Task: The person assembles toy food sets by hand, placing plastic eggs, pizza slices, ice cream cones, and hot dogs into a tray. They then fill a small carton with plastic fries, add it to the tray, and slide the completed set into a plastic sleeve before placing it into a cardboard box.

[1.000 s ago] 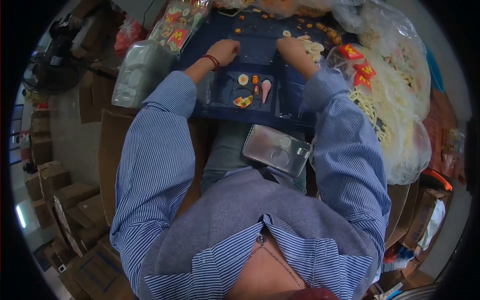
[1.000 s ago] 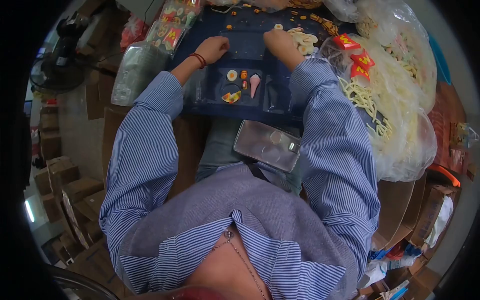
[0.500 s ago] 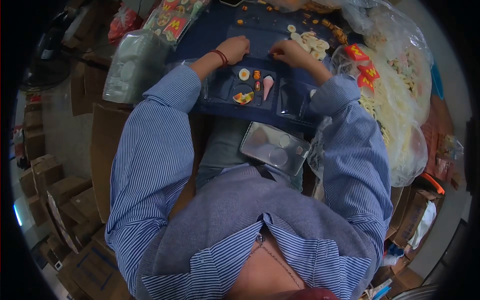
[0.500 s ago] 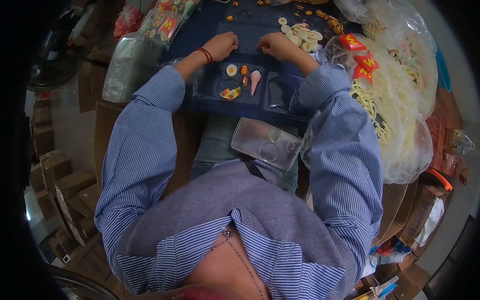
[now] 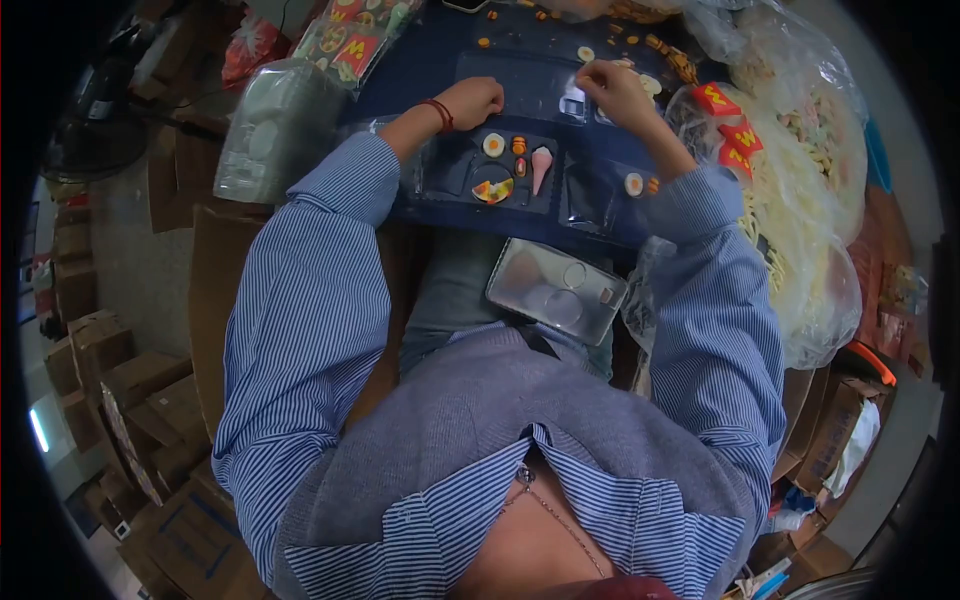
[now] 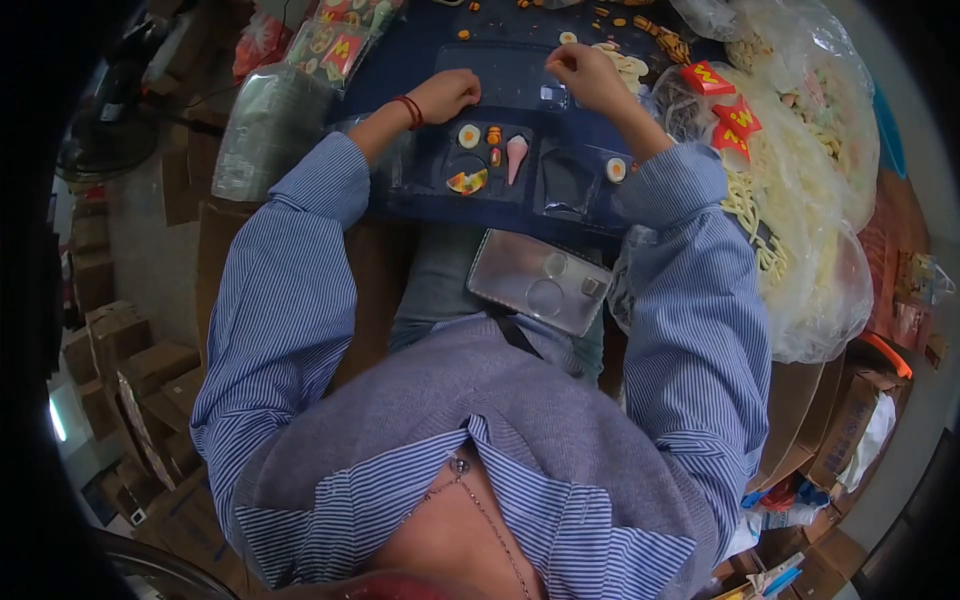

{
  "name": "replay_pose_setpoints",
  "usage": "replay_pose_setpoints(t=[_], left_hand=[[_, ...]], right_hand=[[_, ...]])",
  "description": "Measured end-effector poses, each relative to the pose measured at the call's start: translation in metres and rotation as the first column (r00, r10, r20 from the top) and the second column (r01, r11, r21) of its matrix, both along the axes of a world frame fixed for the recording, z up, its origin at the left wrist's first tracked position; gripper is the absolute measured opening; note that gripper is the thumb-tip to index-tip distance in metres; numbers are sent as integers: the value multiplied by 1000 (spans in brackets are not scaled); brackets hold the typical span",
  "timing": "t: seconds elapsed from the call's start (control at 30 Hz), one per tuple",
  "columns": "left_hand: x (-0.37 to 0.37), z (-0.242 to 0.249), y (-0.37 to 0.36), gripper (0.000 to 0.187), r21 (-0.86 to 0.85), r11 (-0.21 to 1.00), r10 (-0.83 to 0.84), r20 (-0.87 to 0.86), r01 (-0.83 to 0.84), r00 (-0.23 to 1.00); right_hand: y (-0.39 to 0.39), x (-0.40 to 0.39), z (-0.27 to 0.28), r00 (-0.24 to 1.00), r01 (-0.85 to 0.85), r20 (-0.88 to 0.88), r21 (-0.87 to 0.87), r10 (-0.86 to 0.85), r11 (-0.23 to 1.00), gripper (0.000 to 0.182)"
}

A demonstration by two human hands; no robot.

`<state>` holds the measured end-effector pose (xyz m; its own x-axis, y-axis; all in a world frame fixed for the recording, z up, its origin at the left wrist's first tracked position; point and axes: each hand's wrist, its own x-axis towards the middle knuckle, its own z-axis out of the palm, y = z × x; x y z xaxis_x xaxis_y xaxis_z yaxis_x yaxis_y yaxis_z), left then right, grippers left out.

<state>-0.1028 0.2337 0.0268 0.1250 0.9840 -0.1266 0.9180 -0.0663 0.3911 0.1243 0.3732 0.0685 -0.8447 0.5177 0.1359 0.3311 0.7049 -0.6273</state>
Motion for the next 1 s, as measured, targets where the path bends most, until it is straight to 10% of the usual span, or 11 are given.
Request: replay_pose_setpoints(t=[0.2, 0.6, 0.87, 1.0], left_hand=[[-11, 1, 5, 15, -73, 959, 281, 338, -273, 898], [17, 28, -4, 15, -1, 990, -133, -340, 141, 931], [-17, -3, 3, 15, -166, 976, 194, 394, -138, 899], [2, 16, -8, 14, -22, 937, 313, 499, -349, 808]], right_hand=[[-21, 44, 34, 955, 61, -209, -559, -212, 827, 15], [-60, 77, 50, 908, -75, -321, -757, -269, 649, 25], [-95, 158, 33, 838, -82, -316, -878, -444, 471, 21], [-132, 183, 15, 772, -89, -317, -912, -551, 400, 21]])
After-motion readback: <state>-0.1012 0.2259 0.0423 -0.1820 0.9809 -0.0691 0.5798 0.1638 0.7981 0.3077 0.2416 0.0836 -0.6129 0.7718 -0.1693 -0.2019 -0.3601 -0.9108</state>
